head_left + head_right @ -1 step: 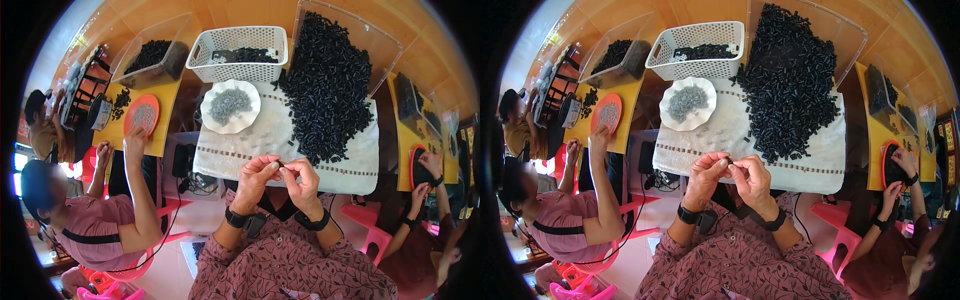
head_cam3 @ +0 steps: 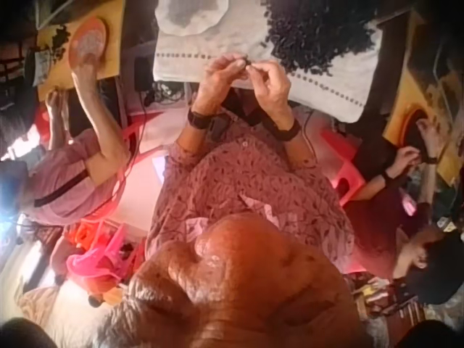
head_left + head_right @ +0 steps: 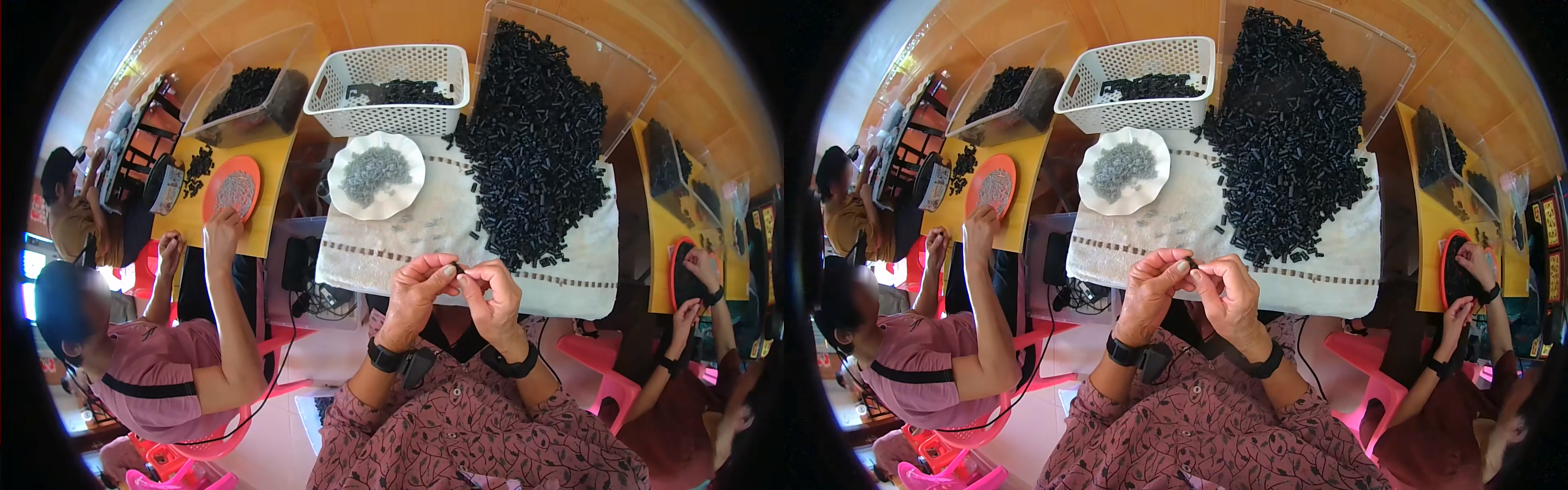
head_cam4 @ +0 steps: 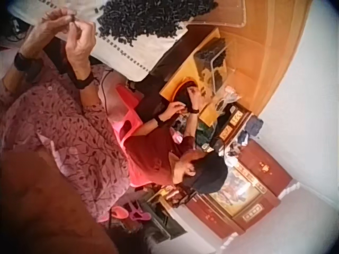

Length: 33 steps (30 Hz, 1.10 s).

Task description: Sorting and inspecting small black and silver components at a workbench.

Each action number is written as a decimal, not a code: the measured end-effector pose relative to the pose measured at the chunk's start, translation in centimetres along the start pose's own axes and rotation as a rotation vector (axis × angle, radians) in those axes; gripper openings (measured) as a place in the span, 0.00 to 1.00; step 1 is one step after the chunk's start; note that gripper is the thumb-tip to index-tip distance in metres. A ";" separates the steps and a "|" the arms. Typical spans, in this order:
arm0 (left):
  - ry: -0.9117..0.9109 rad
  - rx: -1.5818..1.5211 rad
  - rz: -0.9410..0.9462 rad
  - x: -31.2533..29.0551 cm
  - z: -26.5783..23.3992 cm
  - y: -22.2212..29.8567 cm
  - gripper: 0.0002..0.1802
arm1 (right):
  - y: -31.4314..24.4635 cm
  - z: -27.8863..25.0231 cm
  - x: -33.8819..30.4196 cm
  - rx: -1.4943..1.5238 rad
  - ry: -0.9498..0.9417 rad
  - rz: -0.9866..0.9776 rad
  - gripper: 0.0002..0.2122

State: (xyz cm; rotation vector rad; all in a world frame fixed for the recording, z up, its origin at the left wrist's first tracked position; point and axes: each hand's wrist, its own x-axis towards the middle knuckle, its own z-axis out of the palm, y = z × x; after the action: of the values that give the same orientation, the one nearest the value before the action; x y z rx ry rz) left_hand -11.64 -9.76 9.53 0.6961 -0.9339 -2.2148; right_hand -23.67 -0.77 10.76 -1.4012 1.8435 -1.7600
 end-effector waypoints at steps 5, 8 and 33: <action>0.056 0.027 -0.069 1.0 1.2 1.4 0.10 | 0.3 -0.3 0.1 0.002 0.020 -0.002 0.05; 0.095 0.014 -0.064 3.0 0.8 2.8 0.10 | 0.7 -0.6 -0.4 0.023 0.021 0.045 0.04; 0.000 0.134 0.145 18.9 0.7 9.9 0.12 | 2.8 -3.0 -3.1 -0.125 -0.058 0.144 0.03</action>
State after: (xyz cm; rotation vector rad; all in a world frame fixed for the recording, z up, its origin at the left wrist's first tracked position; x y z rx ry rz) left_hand -21.26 -28.39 13.36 0.6675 -1.1048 -2.0402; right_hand -25.52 2.92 7.74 -1.3101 2.0003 -1.5434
